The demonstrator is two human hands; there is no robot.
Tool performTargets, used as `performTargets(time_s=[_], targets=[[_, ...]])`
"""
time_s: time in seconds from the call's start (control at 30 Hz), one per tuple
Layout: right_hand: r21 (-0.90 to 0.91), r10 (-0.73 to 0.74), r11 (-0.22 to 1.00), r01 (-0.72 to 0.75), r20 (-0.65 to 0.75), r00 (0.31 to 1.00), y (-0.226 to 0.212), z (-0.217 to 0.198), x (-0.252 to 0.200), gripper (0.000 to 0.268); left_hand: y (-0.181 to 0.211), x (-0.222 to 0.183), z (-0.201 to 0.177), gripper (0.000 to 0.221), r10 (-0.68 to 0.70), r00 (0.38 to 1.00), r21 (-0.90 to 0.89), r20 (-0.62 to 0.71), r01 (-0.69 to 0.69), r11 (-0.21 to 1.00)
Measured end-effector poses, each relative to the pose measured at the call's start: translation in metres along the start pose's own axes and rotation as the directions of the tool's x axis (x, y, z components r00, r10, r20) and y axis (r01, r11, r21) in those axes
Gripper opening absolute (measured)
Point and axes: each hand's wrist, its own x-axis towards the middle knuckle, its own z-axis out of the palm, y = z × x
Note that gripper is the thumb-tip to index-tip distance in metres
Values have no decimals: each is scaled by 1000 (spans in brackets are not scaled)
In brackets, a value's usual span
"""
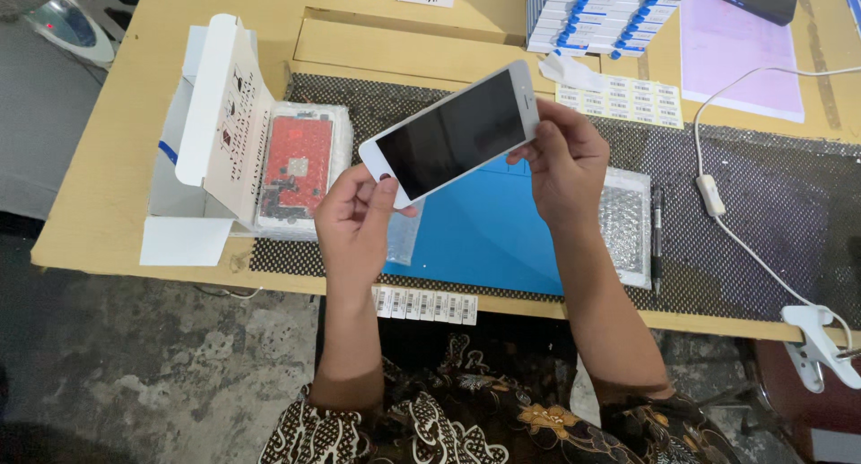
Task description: The person handles a white smartphone and its replacement components, including a screen and internal assembly, by removing them from protective plastic sleeves and aligning the new screen with the device body.
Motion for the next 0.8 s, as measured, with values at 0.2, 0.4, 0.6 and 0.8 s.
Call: performTargets(time_s=[0.2,0.4,0.6,0.8], targets=[[-322,-234,915,244,70,970,-18,17,2,24,-8,3,-1,18,-58,998,-17,20,58,998],[-411,-326,836,364,162,931,-21,20,3,22,-2,5,1,22,-41,995,20,90,39,999],[-447,-346,816,366,128,929,-18,17,3,25,-22,-4,-4,24,-69,988,-13,139,72,997],[-469,-340,818,333,73,938,-15,11,2,27,-50,-2,-3,25,-41,983,-104,181,61,993]])
